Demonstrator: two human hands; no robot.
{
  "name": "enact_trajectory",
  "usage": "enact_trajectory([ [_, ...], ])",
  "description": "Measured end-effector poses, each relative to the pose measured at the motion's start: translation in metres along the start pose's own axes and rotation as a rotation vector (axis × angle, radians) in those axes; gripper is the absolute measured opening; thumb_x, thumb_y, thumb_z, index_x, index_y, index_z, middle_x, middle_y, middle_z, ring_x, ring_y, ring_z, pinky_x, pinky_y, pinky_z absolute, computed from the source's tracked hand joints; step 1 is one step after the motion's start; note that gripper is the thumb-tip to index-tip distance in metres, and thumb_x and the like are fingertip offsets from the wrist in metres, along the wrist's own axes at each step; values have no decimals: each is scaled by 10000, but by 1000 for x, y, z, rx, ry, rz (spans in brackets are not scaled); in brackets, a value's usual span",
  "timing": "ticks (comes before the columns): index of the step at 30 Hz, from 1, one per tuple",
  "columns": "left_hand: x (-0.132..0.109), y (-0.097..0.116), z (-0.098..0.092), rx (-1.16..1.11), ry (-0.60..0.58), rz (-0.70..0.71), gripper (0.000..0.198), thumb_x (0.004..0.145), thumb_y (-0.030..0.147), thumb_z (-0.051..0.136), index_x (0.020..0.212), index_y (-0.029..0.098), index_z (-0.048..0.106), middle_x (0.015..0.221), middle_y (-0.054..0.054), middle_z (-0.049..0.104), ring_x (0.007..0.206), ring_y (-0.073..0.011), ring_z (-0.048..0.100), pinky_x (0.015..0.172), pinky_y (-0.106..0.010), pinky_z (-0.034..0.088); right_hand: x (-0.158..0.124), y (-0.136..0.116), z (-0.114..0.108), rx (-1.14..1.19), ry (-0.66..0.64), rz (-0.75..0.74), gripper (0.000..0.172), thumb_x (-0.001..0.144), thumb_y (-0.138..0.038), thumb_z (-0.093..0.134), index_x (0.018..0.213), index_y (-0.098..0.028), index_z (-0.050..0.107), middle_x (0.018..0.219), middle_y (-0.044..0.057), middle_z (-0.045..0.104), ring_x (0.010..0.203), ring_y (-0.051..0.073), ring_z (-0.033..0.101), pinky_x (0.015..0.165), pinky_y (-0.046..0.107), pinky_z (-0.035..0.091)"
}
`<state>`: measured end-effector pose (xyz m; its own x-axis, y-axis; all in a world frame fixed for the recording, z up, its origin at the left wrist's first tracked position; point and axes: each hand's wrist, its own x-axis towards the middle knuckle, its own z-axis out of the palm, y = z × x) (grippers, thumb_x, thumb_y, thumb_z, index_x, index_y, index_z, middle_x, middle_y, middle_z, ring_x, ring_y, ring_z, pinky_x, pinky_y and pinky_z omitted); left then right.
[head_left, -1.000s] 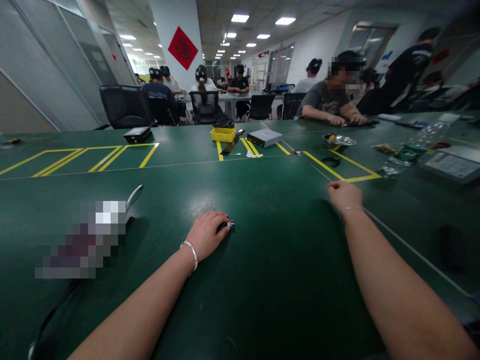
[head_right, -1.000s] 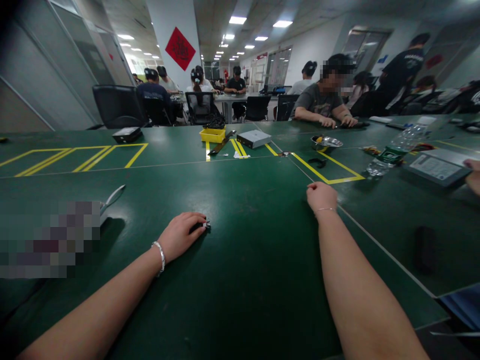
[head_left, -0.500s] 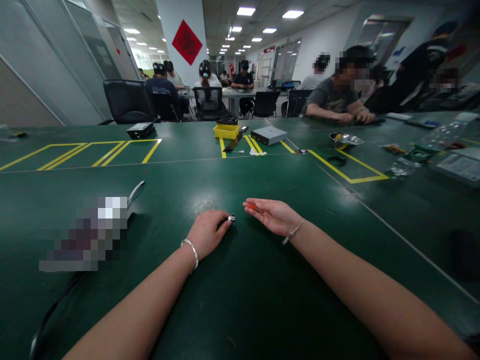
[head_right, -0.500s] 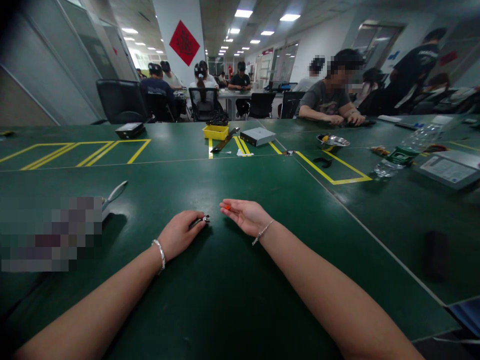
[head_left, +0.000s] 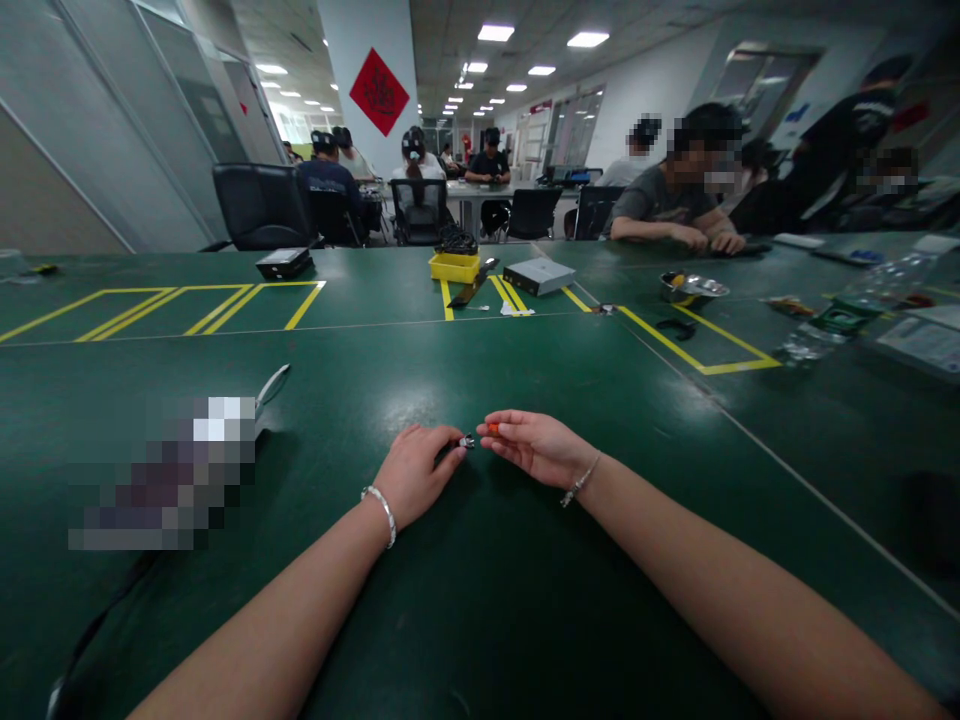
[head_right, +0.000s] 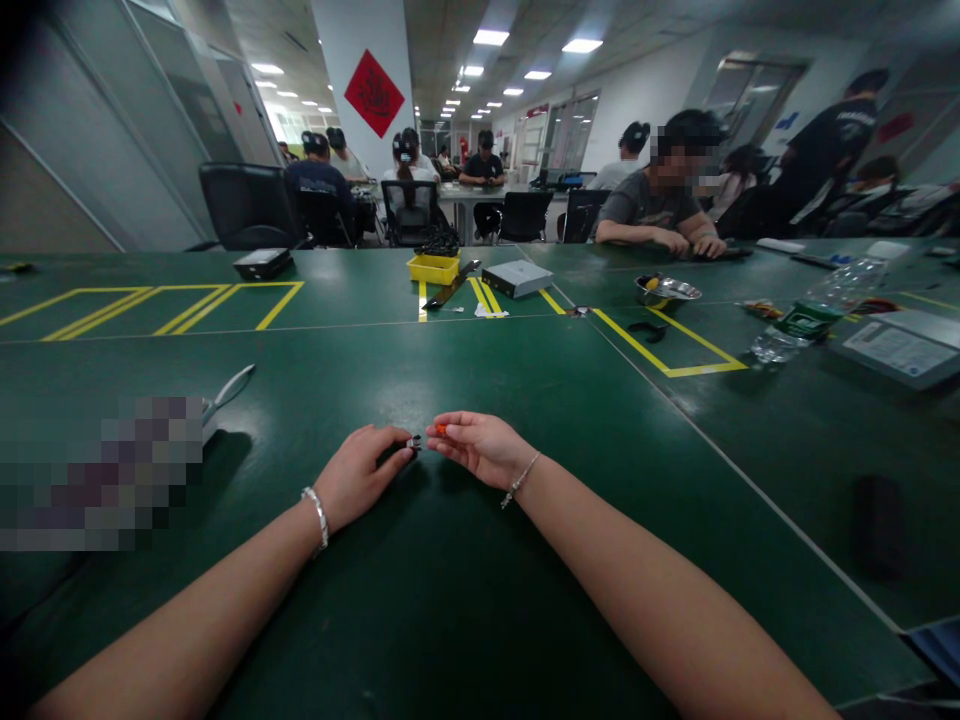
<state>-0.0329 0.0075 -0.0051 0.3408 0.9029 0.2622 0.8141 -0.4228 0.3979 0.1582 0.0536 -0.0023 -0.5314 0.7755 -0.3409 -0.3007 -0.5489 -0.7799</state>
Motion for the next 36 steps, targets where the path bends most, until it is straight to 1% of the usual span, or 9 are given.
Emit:
enact_trajectory([
  [3,0,0,1,-10,8,-7,188,835,322,392,928,241,534,859,7,626,821,-158,562,936,-423,289,0,3,1,-32,-36,16,162,736,-101,550,892,-135,529,909,64,628,746,101,618,677,227,508],
  [6,-1,1,0,-10,18,-26,194,832,331,390,932,238,529,868,6,627,826,-157,565,958,-443,263,0,6,4,-96,-41,-28,165,732,-143,565,889,-148,514,922,58,624,709,91,610,651,233,497],
  [10,-1,2,0,-3,25,-28,198,835,332,386,941,243,527,876,15,627,842,-153,560,971,-447,244,1,11,11,-231,46,-177,112,735,-169,550,838,-155,509,871,40,623,671,73,580,625,218,471],
  [13,-1,3,0,6,36,-31,200,832,331,394,946,243,533,883,14,630,842,-152,560,973,-447,239,2,15,18,-319,102,-229,99,725,-191,547,813,-161,513,838,29,612,688,85,568,630,236,461],
  [16,-1,3,1,16,50,-39,197,831,329,397,938,240,537,875,12,632,833,-152,561,972,-447,237,2,18,23,-401,124,-275,107,724,-212,538,819,-167,519,838,21,600,709,96,567,630,248,456],
  [23,-1,4,-1,30,61,-30,188,829,332,398,923,246,536,862,21,630,823,-146,559,977,-436,229,3,16,19,-606,196,-393,163,736,-276,525,836,-155,572,695,6,600,617,92,541,605,247,430],
  [27,-2,5,0,45,78,-11,180,829,325,400,923,245,531,868,19,629,830,-151,558,980,-442,216,5,19,19,-473,190,-336,184,708,-321,565,738,-140,567,625,-11,558,562,73,492,547,217,396],
  [33,-2,7,1,84,124,24,161,818,315,427,897,237,544,849,12,636,834,-154,562,992,-441,194,3,23,30,-170,151,-175,189,647,-288,640,675,-141,525,626,-21,534,570,56,482,537,187,389],
  [36,-1,7,2,84,125,26,163,816,314,430,894,235,549,842,12,636,837,-154,562,997,-437,191,4,24,33,-104,155,-162,205,625,-274,664,676,-145,512,609,-24,536,537,53,472,516,189,383],
])
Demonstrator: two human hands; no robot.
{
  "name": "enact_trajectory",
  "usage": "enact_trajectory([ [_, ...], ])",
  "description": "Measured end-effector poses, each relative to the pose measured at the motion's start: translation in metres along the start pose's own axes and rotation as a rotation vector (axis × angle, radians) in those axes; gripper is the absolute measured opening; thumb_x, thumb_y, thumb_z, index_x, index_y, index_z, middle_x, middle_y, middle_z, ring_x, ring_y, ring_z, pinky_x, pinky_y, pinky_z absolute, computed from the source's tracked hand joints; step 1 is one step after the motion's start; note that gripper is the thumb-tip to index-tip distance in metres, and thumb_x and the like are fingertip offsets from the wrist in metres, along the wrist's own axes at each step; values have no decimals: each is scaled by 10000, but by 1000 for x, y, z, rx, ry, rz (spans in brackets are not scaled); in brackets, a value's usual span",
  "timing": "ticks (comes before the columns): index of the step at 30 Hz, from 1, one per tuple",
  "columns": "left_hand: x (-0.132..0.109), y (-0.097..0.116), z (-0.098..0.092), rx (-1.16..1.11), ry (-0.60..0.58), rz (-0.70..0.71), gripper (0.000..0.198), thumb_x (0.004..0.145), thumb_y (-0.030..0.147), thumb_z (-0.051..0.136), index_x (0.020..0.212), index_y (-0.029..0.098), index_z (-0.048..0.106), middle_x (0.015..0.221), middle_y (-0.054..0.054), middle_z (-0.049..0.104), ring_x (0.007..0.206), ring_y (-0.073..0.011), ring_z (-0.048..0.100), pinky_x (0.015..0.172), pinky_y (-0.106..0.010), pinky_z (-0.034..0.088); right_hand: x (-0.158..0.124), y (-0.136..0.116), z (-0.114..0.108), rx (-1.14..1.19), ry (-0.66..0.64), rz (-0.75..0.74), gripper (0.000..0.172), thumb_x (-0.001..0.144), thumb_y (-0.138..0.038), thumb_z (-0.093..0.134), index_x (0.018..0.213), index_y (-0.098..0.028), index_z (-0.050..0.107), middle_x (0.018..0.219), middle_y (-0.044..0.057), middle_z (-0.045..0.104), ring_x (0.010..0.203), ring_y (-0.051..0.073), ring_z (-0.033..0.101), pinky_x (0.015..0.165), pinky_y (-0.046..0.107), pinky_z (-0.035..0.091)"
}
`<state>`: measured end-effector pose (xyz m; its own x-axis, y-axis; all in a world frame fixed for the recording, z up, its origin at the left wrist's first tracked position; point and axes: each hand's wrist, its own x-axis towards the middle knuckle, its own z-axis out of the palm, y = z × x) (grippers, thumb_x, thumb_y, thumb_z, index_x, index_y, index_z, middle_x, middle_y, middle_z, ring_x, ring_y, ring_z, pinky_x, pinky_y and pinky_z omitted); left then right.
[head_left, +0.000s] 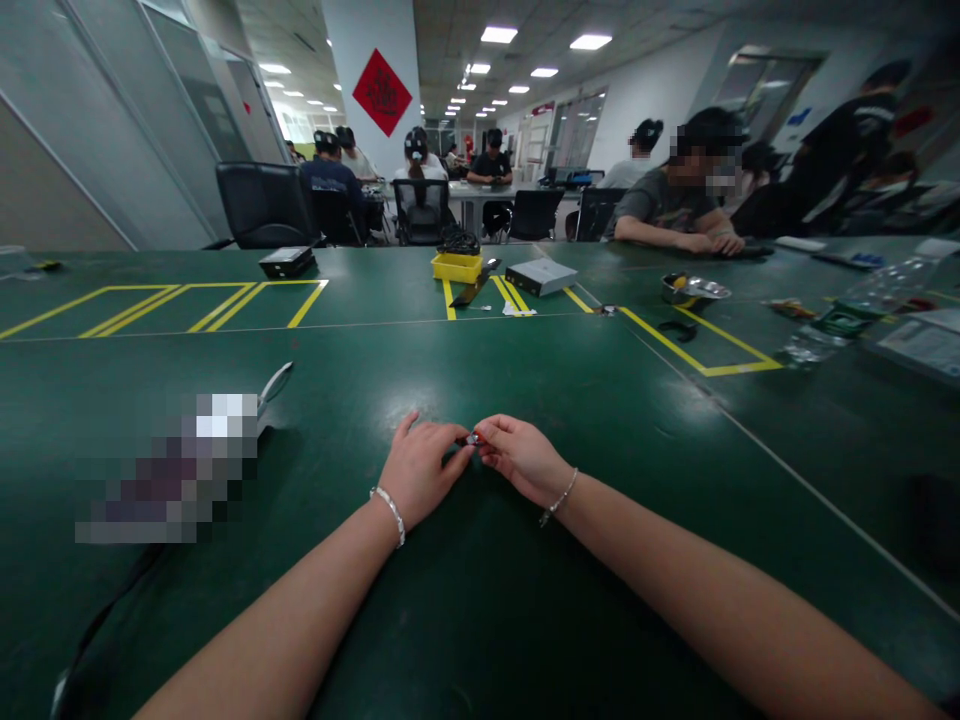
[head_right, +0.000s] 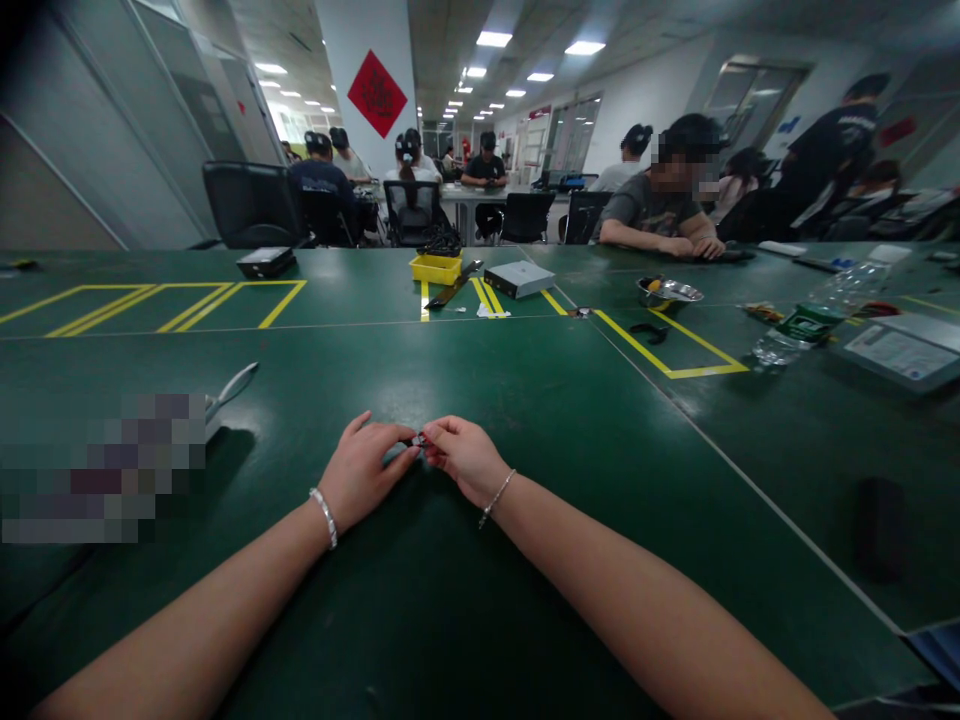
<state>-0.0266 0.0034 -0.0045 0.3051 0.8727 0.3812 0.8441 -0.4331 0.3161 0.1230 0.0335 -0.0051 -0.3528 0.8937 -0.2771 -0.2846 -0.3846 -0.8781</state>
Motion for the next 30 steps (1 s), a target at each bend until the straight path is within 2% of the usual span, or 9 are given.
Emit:
enact_trajectory([
  [5,0,0,2,21,12,-13,145,804,301,445,855,226,558,817,11,635,822,-154,565,995,-441,194,2,7,3,-25,89,-89,232,618,-306,668,642,-143,504,585,-23,549,521,61,486,514,202,392],
  [9,0,1,0,65,44,-30,131,799,293,451,794,213,555,768,13,629,778,-154,569,979,-442,218,-1,11,8,-33,145,-137,238,739,-355,540,680,-125,557,603,8,574,556,80,531,581,234,436],
  [14,0,0,-1,100,75,-46,131,804,287,445,774,207,544,754,9,631,760,-157,570,969,-447,227,-7,8,11,-34,167,-97,250,798,-309,465,781,-109,613,773,74,629,660,108,581,641,260,465],
  [18,-1,-2,0,110,71,-57,135,810,286,439,778,206,543,749,15,629,758,-153,569,975,-441,221,-9,8,12,-107,153,-103,261,783,-316,485,815,-105,635,852,98,636,712,129,593,674,288,479],
  [24,-1,-3,1,111,61,-68,153,814,296,432,773,202,545,750,6,632,764,-158,570,976,-443,218,-7,11,8,-276,116,-180,330,741,-395,513,820,-102,641,828,98,635,730,146,594,677,311,487],
  [30,0,-3,2,62,-8,-28,131,797,318,475,808,215,555,796,14,638,809,-153,566,990,-438,194,1,12,2,-484,72,-281,169,677,-302,588,752,-152,565,706,23,620,657,124,585,624,275,478],
])
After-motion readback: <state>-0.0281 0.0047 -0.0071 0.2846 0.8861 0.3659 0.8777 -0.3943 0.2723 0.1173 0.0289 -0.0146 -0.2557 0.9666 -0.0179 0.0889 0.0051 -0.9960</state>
